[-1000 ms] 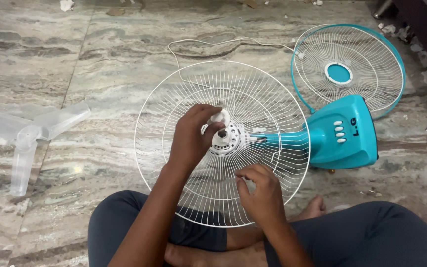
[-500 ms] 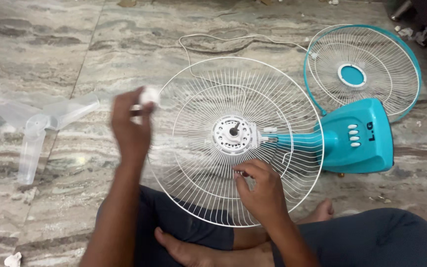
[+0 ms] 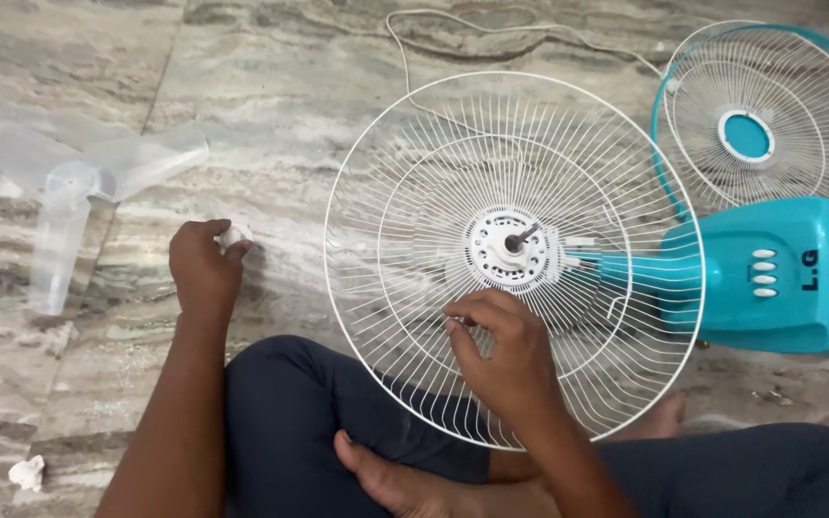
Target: The person assembles a table fan by attaching the motor housing to the base, securing the front grill, installing the fan blades, and fastening the rear grill. The person uses a screwdriver to tighten the components.
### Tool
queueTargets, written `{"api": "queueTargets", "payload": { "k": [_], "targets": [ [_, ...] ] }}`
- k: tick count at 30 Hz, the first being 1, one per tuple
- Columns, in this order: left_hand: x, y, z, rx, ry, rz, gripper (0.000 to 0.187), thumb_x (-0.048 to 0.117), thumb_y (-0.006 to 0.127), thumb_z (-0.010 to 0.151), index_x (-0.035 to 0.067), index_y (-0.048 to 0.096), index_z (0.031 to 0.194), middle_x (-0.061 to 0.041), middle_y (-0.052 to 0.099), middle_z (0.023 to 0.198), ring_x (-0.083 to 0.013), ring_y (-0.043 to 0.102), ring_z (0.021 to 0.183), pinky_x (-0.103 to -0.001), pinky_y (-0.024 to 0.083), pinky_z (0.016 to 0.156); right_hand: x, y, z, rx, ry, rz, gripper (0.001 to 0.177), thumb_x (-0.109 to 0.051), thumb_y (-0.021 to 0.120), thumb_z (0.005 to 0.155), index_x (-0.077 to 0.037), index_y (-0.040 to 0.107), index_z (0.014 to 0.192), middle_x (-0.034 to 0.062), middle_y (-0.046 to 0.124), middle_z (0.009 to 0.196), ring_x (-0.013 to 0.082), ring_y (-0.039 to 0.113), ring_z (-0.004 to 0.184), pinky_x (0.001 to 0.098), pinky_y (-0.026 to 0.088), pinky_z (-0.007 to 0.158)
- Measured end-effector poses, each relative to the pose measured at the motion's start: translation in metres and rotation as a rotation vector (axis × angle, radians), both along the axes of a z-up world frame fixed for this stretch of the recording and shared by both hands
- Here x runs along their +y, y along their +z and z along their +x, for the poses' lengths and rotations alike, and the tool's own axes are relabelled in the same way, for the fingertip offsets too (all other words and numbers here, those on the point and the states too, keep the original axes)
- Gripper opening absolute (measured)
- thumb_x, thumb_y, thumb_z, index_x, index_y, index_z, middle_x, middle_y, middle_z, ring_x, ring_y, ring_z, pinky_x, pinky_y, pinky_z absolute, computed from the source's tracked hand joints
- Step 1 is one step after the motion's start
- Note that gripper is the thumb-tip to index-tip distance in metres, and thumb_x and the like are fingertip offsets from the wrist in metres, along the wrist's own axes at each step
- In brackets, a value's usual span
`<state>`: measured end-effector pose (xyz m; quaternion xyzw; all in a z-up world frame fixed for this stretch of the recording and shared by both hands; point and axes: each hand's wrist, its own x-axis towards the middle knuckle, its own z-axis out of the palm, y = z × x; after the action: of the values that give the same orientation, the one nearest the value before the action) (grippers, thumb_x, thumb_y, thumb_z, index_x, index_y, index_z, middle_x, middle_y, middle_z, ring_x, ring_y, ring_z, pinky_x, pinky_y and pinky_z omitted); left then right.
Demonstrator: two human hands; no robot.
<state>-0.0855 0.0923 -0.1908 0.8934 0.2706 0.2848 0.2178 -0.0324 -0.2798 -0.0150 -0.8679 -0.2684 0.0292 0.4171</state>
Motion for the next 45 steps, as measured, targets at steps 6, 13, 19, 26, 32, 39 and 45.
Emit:
{"api": "queueTargets", "payload": {
  "k": [6,13,19,26,32,39,45],
  "targets": [
    [0.02,-0.015,0.003,0.129,0.02,-0.09,0.044,0.016,0.092,0.074,0.0,0.076,0.112,-0.02,0.071,0.109,-0.0375,0.067,0.099,-0.047,0.053,0.085,0.003,-0.005,0.014,0.033,-0.028,-0.033,0.013,-0.007,0.076,0.083,-0.006,0.08,0.096,0.0074,0.078,0.094,0.0167,0.076,0.08,0.0287,0.06,0.073],
    [0.075,-0.015,-0.014,0.103,0.223,0.1,0.032,0.012,0.091,0.086,0.003,0.076,0.113,-0.019,0.07,0.121,-0.0371,0.06,0.118,-0.05,0.045,0.103,0.003,-0.004,0.024,0.049,-0.049,-0.03,0.013,-0.008,0.076,0.085,-0.007,0.08,0.097,0.0065,0.079,0.097,0.0138,0.078,0.082,0.0256,0.062,0.071],
    [0.119,-0.002,-0.042,0.341,0.538,0.086,0.073,0.017,0.084,0.082,-0.005,0.049,0.142,-0.038,0.045,0.139,-0.0569,0.041,0.128,-0.065,0.041,0.095,0.003,-0.009,0.026,0.027,-0.059,-0.041,0.013,-0.007,0.078,0.084,-0.006,0.08,0.096,0.0069,0.079,0.096,0.0148,0.078,0.084,0.0267,0.061,0.072],
    [0.128,-0.048,-0.079,0.527,0.561,0.089,0.024,0.015,0.067,0.109,0.0,0.064,0.127,-0.027,0.063,0.126,-0.05,0.055,0.122,-0.069,0.047,0.088,-0.001,-0.017,0.027,0.044,-0.051,-0.024,0.013,-0.007,0.078,0.083,-0.006,0.08,0.097,0.0068,0.078,0.093,0.0145,0.077,0.082,0.0261,0.06,0.072],
    [0.091,-0.033,-0.084,0.522,0.405,0.432,0.013,0.008,0.073,0.09,0.003,0.068,0.101,-0.017,0.07,0.078,-0.0347,0.069,0.076,-0.043,0.051,0.061,-0.012,-0.006,0.024,-0.028,-0.025,0.037,0.014,-0.004,0.077,0.083,-0.005,0.079,0.097,0.0071,0.078,0.094,0.0153,0.076,0.086,0.0266,0.06,0.075],
    [0.024,0.088,-0.027,0.052,0.299,0.596,0.009,0.004,0.073,0.106,0.003,0.079,0.113,-0.011,0.071,0.069,-0.0219,0.064,0.048,-0.035,0.043,0.04,-0.032,0.006,0.019,-0.005,-0.046,0.082,0.013,-0.004,0.077,0.083,-0.005,0.079,0.096,0.0072,0.078,0.095,0.014,0.076,0.083,0.0259,0.06,0.072],
    [-0.06,0.171,0.011,-0.286,0.027,0.79,0.017,0.0,0.062,0.112,0.008,0.076,0.119,-0.007,0.079,0.111,-0.0176,0.078,0.098,-0.029,0.061,0.074,-0.061,0.005,0.028,0.189,-0.163,0.315,0.016,-0.014,0.073,0.093,-0.003,0.078,0.104,0.0082,0.077,0.101,0.014,0.071,0.087,0.0281,0.057,0.077]
  ]
}}
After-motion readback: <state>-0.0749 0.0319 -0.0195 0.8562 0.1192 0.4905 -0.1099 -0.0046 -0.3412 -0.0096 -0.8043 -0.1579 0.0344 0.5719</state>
